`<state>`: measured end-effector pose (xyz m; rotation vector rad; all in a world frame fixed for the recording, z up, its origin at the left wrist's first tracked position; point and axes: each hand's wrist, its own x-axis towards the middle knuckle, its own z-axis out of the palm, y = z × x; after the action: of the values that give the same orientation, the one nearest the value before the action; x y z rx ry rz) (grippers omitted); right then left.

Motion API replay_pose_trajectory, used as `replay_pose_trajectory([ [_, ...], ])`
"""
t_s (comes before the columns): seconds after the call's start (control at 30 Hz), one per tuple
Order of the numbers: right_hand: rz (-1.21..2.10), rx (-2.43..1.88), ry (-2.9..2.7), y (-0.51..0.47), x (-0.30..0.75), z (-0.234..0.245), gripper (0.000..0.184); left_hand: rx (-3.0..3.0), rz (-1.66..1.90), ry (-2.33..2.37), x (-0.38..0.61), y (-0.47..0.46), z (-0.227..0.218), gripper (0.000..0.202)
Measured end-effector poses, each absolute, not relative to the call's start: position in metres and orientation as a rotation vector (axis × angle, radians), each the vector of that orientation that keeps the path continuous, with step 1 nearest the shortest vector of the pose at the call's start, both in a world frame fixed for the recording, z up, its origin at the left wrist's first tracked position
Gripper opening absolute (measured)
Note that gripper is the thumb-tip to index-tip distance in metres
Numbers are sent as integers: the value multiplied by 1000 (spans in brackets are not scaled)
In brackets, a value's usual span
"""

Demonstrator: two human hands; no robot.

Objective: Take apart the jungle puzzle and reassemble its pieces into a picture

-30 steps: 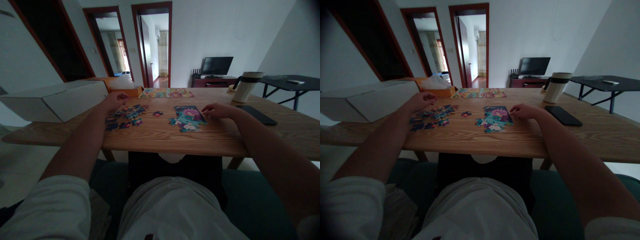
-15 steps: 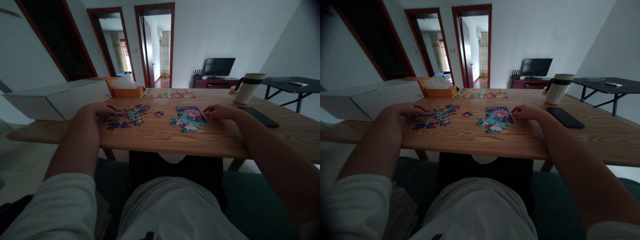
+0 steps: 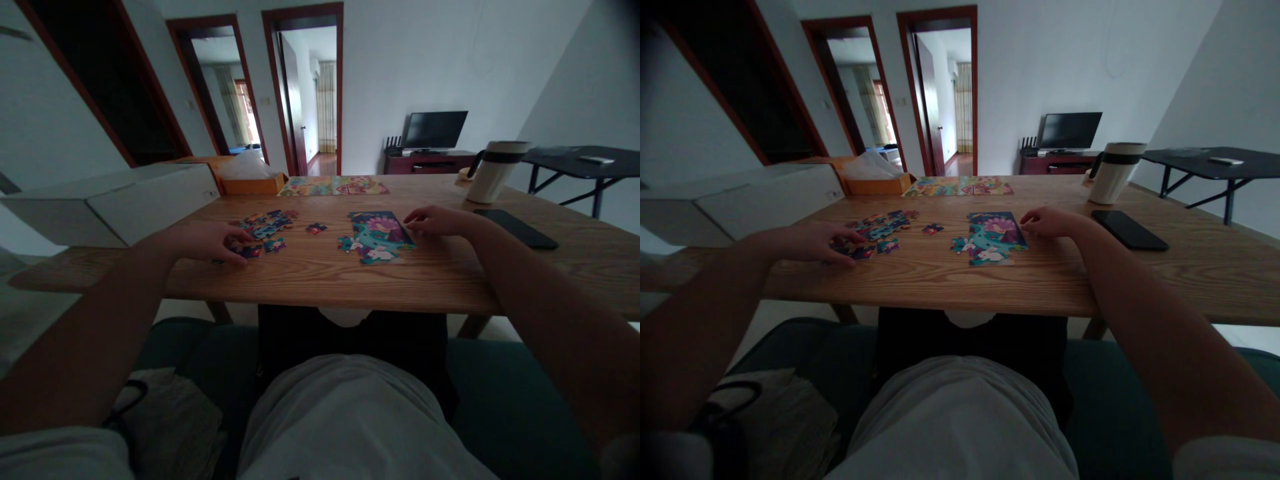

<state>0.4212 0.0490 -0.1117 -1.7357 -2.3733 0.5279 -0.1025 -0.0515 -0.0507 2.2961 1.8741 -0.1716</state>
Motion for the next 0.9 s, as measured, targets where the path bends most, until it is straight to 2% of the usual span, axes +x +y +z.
replay_pose_trajectory([
  [0.23, 506, -1764, -2380, 51, 422, -112, 44, 2298, -164, 1769, -91, -45, -64, 69],
  [0.4, 474, -1779, -2380, 48, 421, -110, 45, 2358, 92, 1980, -109, 1, -54, 82],
  [0.5, 506, -1771, -2370, 47, 421, -110, 48, 2268, 105, 2028, -118, 41, -49, 84],
  [0.67, 533, -1781, -2358, 48, 421, -111, 52, 2159, -10, 1988, -109, 78, -61, 64],
  [0.77, 513, -1764, -2365, 48, 421, -111, 52, 2131, 166, 1980, -108, 80, -73, 53],
  [0.9, 493, -1729, -2387, 47, 421, -111, 50, 2072, 526, 1976, -134, 77, -85, 53],
])
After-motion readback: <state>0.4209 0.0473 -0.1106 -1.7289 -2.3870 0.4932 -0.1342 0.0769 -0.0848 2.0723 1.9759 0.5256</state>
